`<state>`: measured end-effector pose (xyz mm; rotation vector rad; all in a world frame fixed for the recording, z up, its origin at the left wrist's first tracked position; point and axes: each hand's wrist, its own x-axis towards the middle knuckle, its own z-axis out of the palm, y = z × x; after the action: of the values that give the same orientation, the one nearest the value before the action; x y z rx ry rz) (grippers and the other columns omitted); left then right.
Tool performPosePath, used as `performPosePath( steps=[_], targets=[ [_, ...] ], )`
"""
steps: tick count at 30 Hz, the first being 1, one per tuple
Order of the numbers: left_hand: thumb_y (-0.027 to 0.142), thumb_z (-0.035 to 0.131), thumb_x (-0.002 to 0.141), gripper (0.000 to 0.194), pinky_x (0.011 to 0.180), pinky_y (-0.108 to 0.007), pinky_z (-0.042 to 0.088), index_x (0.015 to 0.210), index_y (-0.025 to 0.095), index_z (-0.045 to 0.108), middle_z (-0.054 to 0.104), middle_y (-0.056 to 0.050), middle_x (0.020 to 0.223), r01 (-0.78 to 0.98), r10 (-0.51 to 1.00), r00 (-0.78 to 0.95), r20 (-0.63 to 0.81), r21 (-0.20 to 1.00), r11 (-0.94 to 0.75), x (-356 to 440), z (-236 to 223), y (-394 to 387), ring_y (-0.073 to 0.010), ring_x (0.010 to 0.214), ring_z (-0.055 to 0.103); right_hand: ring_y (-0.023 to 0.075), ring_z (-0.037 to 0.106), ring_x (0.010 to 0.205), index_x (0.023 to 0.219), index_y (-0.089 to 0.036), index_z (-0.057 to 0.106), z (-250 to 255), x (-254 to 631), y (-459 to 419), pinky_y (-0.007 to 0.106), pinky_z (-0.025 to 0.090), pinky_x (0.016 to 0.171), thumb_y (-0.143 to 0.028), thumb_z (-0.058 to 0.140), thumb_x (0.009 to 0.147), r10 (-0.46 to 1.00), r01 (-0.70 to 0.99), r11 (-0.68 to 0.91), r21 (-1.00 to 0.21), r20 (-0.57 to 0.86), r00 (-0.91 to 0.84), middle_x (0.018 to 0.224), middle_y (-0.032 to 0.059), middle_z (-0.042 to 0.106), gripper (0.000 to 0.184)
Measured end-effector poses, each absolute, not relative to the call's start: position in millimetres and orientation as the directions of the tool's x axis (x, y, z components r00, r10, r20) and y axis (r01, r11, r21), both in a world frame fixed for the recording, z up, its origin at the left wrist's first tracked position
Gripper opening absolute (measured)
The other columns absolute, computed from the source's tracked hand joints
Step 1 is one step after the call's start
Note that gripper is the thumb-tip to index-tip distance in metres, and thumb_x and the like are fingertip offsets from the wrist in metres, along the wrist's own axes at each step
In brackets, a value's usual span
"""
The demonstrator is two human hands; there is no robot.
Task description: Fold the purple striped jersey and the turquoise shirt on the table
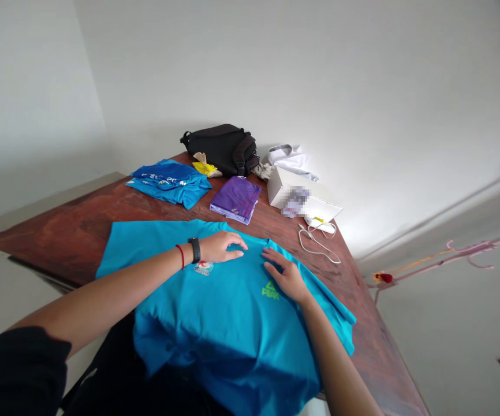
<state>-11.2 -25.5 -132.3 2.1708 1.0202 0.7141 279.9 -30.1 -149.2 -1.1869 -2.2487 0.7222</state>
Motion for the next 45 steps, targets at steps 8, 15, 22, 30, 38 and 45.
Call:
performPosePath(
  steps=[8,15,22,30,38,45],
  targets=[
    [0.069,0.05,0.092,0.081,0.12,-0.062,0.013,0.158,0.025,0.034,0.014,-0.014,0.167,0.896,0.942,0.333,0.022,0.303,-0.324,-20,-149,-18,-0.0426,0.153,0.009,0.0317,0.006,0.155,0.158,-0.028,0.034,-162,289,-22,0.059,0.014,0.124,-0.062,0.04,0.099,0.918,0.873,0.364,-0.324,-0.034,-0.395,0.168,0.0025,0.018,0.067],
    [0.068,0.045,0.094,0.076,0.12,-0.06,0.013,0.157,0.027,0.035,0.012,-0.015,0.168,0.903,0.938,0.347,-0.004,0.273,-0.333,-22,-148,-17,-0.0423,0.153,0.01,0.0297,0.005,0.156,0.159,-0.031,0.03,-162,288,-22,0.058,0.016,0.123,-0.062,0.037,0.1,0.917,0.882,0.359,-0.304,-0.061,-0.395,0.168,0.0015,0.015,0.067],
    [0.067,0.045,0.095,0.076,0.12,-0.058,0.014,0.158,0.028,0.033,0.01,-0.014,0.168,0.908,0.937,0.347,-0.039,0.263,-0.325,-23,-142,-18,-0.0421,0.153,0.009,0.0297,0.013,0.155,0.153,-0.026,0.043,-156,288,-25,0.056,0.02,0.124,-0.065,0.044,0.097,0.914,0.781,0.389,-0.488,0.101,-0.392,0.166,0.0042,0.024,0.069],
    [0.068,0.045,0.095,0.076,0.12,-0.059,0.013,0.158,0.028,0.033,0.01,-0.013,0.168,0.901,0.933,0.359,-0.036,0.275,-0.336,-23,-143,-17,-0.042,0.153,0.008,0.029,0.017,0.154,0.149,-0.025,0.049,-155,287,-25,0.055,0.021,0.124,-0.061,0.045,0.098,0.891,0.728,0.437,-0.529,0.142,-0.431,0.163,0.0039,0.033,0.063],
    [0.071,0.042,0.094,0.077,0.12,-0.059,0.011,0.159,0.031,0.031,0.008,-0.009,0.169,0.894,0.93,0.366,-0.025,0.286,-0.344,-26,-153,-13,-0.0411,0.154,0.007,0.0291,0.015,0.155,0.152,-0.026,0.044,-157,287,-25,0.059,0.014,0.125,-0.059,0.045,0.098,0.889,0.783,0.417,-0.462,0.028,-0.457,0.164,0.0042,0.031,0.063],
    [0.076,0.039,0.091,0.095,0.121,-0.057,0.01,0.163,0.02,0.012,0.005,-0.017,0.168,0.938,0.967,0.253,0.024,0.237,-0.252,-28,-156,-9,-0.037,0.155,0.007,0.0279,0.005,0.156,0.16,-0.027,0.027,-154,285,-29,0.058,0.011,0.125,-0.064,0.038,0.099,0.893,0.815,0.408,-0.411,-0.002,-0.449,0.168,0.002,0.016,0.072]
  ],
)
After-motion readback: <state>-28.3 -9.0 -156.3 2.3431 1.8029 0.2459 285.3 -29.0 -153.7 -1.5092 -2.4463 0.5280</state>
